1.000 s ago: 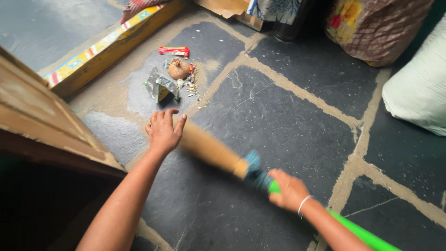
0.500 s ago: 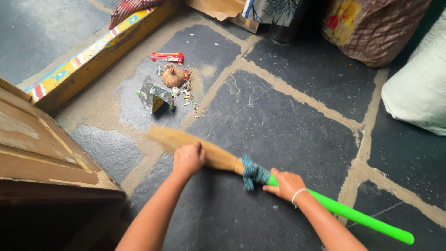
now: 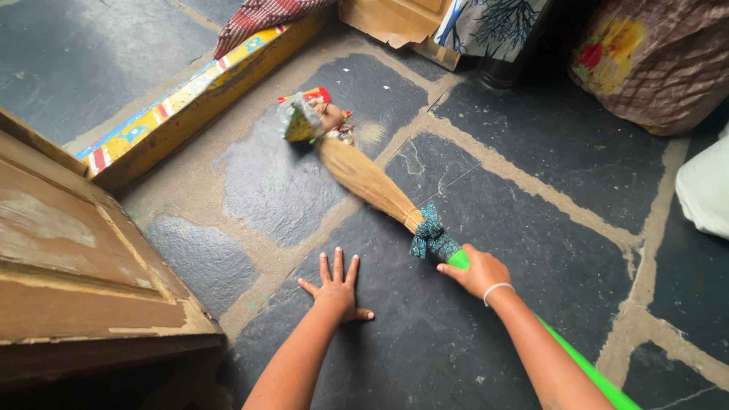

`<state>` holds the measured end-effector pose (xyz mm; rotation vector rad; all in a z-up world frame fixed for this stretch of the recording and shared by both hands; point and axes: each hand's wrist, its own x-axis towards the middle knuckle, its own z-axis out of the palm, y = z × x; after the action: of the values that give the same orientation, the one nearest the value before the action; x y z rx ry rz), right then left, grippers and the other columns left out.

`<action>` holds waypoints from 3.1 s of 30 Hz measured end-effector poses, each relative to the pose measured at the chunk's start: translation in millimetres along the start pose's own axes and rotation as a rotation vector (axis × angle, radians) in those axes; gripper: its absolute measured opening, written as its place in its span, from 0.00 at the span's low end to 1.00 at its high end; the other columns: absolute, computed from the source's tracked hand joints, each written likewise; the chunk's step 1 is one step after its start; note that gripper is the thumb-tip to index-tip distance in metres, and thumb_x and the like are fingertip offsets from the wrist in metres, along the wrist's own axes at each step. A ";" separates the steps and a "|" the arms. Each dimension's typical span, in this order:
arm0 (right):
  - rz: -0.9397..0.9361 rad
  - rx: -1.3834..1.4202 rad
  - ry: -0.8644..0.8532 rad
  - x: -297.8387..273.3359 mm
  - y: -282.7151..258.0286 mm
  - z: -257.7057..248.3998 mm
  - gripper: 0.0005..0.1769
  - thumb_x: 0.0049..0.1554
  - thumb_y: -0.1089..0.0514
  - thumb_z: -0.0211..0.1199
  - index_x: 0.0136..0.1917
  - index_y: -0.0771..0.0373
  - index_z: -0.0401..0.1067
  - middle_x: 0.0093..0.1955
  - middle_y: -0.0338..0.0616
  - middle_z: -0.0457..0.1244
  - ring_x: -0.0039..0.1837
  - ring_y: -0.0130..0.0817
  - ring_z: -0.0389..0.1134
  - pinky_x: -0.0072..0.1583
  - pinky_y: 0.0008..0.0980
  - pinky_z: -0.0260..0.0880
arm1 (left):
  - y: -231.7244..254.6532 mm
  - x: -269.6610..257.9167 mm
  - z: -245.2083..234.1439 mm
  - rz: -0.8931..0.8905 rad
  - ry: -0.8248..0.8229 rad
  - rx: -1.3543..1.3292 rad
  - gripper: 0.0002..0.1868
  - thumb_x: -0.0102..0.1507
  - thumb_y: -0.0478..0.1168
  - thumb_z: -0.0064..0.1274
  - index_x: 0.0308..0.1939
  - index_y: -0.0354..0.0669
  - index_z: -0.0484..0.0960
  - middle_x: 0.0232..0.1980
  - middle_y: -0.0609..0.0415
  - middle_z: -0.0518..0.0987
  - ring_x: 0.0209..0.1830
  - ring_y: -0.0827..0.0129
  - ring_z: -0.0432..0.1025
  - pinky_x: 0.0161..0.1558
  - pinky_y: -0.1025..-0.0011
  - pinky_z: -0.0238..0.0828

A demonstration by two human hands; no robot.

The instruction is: The person sweeps trash, including a coconut shell, food wrappers, and debris, using a broom and by hand on a dark stone floor towards a doorway.

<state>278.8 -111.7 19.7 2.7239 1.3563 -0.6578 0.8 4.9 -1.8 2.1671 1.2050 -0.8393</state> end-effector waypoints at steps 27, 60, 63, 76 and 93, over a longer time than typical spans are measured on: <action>-0.323 0.155 -0.030 -36.0 -135.1 7.7 0.35 0.53 0.27 0.62 0.56 0.58 0.70 0.44 0.60 0.70 0.50 0.61 0.72 0.50 0.55 0.72 | -4.1 1.1 -17.5 0.008 -0.124 -0.048 0.73 0.50 0.74 0.63 0.82 0.62 0.25 0.84 0.48 0.13 0.81 0.40 0.05 0.64 0.12 0.23; -0.147 0.627 0.068 -133.1 -26.1 -15.7 0.32 0.51 0.31 0.67 0.52 0.60 0.75 0.42 0.53 0.71 0.47 0.50 0.74 0.50 0.46 0.72 | -37.3 102.8 65.1 -0.083 0.023 0.120 0.64 0.55 0.73 0.54 0.80 0.74 0.24 0.81 0.55 0.08 0.77 0.44 0.05 0.55 0.13 0.23; 0.015 1.008 0.177 -151.9 13.9 -23.5 0.26 0.55 0.38 0.71 0.45 0.64 0.72 0.37 0.49 0.67 0.38 0.39 0.69 0.41 0.38 0.70 | -25.5 93.3 68.5 -0.103 0.291 0.018 0.61 0.48 0.83 0.49 0.78 0.71 0.42 0.82 0.56 0.25 0.81 0.46 0.15 0.59 0.15 0.20; 0.627 1.923 1.154 -278.5 248.6 -21.5 0.15 0.47 0.59 0.72 0.42 0.58 0.66 0.30 0.40 0.61 0.26 0.30 0.61 0.29 0.31 0.64 | 407.9 22.9 120.5 0.790 0.567 -0.033 0.39 0.64 0.72 0.39 0.69 0.54 0.70 0.79 0.47 0.56 0.82 0.55 0.41 0.66 0.21 0.27; 1.706 2.125 1.678 -444.0 343.9 253.9 0.32 0.64 0.34 0.57 0.57 0.69 0.68 0.41 0.51 0.64 0.39 0.43 0.66 0.45 0.43 0.71 | 492.9 -225.0 109.6 1.156 -0.641 -0.592 0.13 0.59 0.48 0.58 0.46 0.52 0.86 0.53 0.58 0.82 0.47 0.61 0.77 0.46 0.53 0.74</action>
<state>216.4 -713.7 -96.6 -0.7286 1.3647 -0.4083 308.4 -426.5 155.9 1.4971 -0.1824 -0.4649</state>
